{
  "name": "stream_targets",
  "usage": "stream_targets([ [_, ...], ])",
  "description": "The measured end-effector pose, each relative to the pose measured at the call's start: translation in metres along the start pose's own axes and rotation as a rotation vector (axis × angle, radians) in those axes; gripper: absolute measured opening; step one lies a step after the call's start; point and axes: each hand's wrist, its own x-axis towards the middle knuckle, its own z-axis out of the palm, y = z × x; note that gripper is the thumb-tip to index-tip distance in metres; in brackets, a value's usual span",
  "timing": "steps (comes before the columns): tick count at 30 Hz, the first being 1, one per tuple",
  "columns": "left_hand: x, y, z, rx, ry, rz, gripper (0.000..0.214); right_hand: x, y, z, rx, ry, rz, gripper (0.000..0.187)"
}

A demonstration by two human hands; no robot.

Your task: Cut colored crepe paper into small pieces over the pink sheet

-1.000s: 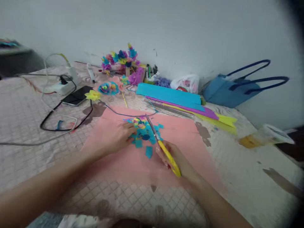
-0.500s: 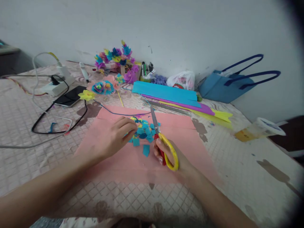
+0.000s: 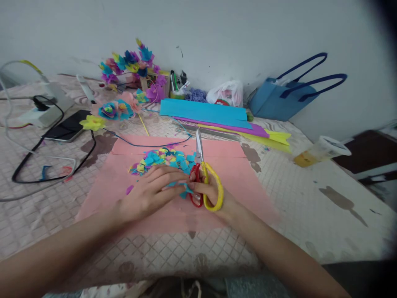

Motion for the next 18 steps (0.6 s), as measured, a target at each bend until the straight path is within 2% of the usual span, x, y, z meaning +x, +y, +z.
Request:
stream_targets([
  [3,-0.002,-0.001,0.006,-0.129,0.055,-0.298,0.022,-0.002,0.0,-0.001,-0.125,0.09,-0.051,0.024],
  [6,-0.002,0.002,0.01,-0.413,0.015,-0.624,0.015,-0.006,-0.006,0.001,-0.275,0.178,-0.105,0.022],
  [8,0.001,0.006,0.011,-0.642,-0.025,-0.777,0.012,-0.009,-0.01,0.004,-0.313,0.197,-0.129,0.023],
  [12,0.007,0.013,0.013,-0.941,-0.033,-0.913,0.013,-0.01,-0.01,0.006,-0.3,0.2,-0.112,0.028],
  [18,0.008,0.012,0.013,-1.022,-0.022,-0.937,0.01,-0.007,-0.005,0.004,-0.249,0.149,-0.076,0.03],
])
